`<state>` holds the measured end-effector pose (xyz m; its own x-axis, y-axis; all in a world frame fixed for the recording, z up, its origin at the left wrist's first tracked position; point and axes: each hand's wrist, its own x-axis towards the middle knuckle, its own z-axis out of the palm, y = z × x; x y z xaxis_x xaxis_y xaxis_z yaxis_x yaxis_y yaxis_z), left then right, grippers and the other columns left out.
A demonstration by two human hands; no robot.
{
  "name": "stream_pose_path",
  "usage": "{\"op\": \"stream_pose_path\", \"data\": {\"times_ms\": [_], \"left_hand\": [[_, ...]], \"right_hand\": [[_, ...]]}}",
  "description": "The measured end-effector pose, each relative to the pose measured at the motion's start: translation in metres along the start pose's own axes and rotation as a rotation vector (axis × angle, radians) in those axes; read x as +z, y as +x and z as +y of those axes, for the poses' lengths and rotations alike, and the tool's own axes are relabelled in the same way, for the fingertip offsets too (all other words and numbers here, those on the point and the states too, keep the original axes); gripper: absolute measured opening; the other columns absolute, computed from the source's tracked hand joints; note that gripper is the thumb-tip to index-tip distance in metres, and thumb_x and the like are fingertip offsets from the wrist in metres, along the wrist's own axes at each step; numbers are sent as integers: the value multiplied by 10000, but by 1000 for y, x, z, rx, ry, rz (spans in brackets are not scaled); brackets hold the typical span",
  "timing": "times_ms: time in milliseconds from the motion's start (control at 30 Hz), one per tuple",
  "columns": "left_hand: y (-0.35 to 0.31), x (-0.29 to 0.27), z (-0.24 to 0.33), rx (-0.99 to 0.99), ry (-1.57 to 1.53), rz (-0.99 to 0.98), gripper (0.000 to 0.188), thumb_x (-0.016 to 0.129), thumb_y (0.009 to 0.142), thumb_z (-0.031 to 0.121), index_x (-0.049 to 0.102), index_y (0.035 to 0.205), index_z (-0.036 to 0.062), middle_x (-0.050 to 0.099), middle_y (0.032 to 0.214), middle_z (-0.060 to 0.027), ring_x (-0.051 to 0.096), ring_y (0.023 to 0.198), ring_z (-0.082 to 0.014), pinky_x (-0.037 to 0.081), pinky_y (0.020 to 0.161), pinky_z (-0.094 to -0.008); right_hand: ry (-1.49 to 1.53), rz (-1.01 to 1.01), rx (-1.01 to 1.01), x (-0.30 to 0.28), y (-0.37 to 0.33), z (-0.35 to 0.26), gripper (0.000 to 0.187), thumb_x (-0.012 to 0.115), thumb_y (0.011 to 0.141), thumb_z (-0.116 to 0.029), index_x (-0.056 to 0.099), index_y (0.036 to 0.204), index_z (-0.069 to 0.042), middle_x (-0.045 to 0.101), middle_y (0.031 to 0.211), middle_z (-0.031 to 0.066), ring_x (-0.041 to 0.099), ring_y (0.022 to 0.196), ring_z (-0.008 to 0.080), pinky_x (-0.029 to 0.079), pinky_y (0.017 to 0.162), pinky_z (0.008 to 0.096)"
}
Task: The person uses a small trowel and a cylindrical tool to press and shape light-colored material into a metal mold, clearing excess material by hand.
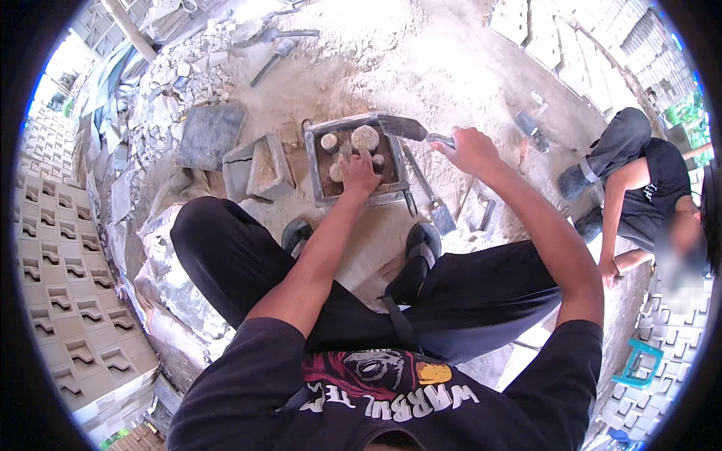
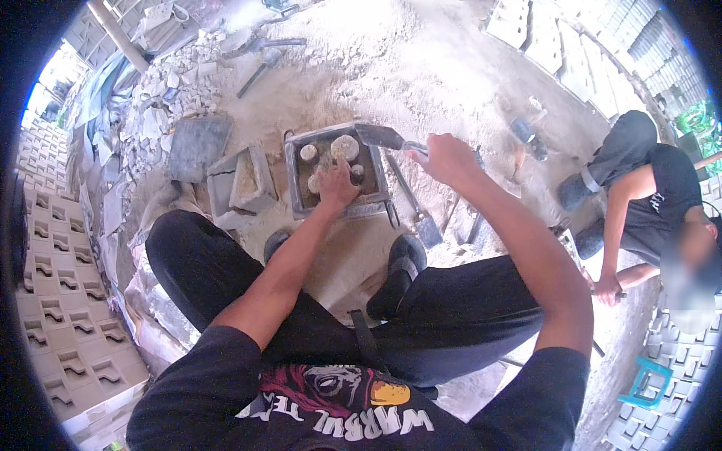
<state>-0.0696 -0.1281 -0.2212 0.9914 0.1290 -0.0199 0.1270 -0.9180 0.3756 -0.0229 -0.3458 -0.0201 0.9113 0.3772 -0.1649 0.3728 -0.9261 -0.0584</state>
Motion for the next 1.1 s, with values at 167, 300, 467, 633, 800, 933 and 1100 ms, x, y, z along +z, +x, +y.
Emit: {"op": "stream_pose_path", "data": {"times_ms": [167, 300, 467, 633, 800, 933, 1100], "left_hand": [[-5, -10, 10, 27, -2, -34, 729, 709, 678, 226, 355, 1293, 62, 632, 1033, -127, 550, 1115, -282, 139, 1107, -614], [1, -4, 6, 19, -11, -40, 685, 716, 660, 227, 393, 1245, 76, 626, 1024, -155, 565, 1085, -315, 153, 1093, -625], [-3, -6, 0, 37, -121, -53, 661, 673, 696, 204, 388, 1279, 75, 642, 978, -150, 576, 1068, -301, 169, 1106, -593], [-4, -4, -15, 111, -113, -44, 682, 723, 693, 247, 408, 1283, 117, 645, 998, -155, 599, 1033, -310, 234, 1089, -532], [-2, -11, -7, 142, -187, -142, 664, 729, 702, 239, 447, 1289, 108, 657, 1022, -152, 603, 1033, -305, 306, 1039, -493], [14, -15, -36, 253, -350, -203, 556, 685, 734, 202, 505, 1250, 100, 662, 984, -147, 600, 1018, -320, 417, 937, -437], [5, -2, -36, 442, -427, -28, 431, 601, 762, 145, 564, 1188, 91, 650, 999, -151, 606, 980, -336, 458, 893, -412]], "right_hand": [[6, 10, 19, -5, 3, -7, 594, 554, 855, -577, 645, 860, 9, 658, 791, 214, 662, 780, 368, 520, 689, 464], [12, 10, 13, -6, 6, -12, 587, 556, 855, -574, 646, 859, 7, 659, 794, 212, 661, 783, 368, 519, 697, 464], [21, 50, -4, -1, 2, -11, 585, 558, 857, -568, 649, 850, 10, 659, 798, 218, 660, 788, 376, 519, 697, 469], [23, 19, 7, -3, 9, -13, 601, 570, 846, -576, 653, 868, 19, 661, 811, 224, 661, 804, 381, 520, 710, 474], [11, -5, 36, -4, 10, -11, 606, 569, 847, -576, 651, 874, 25, 663, 829, 222, 660, 822, 379, 522, 733, 477], [7, -65, 27, -21, 7, -24, 611, 574, 839, -583, 644, 903, 21, 662, 876, 218, 656, 865, 364, 520, 753, 468], [-166, -132, -74, -50, -9, -22, 538, 598, 839, -544, 641, 924, -14, 660, 901, 174, 648, 896, 333, 517, 777, 426]]}}
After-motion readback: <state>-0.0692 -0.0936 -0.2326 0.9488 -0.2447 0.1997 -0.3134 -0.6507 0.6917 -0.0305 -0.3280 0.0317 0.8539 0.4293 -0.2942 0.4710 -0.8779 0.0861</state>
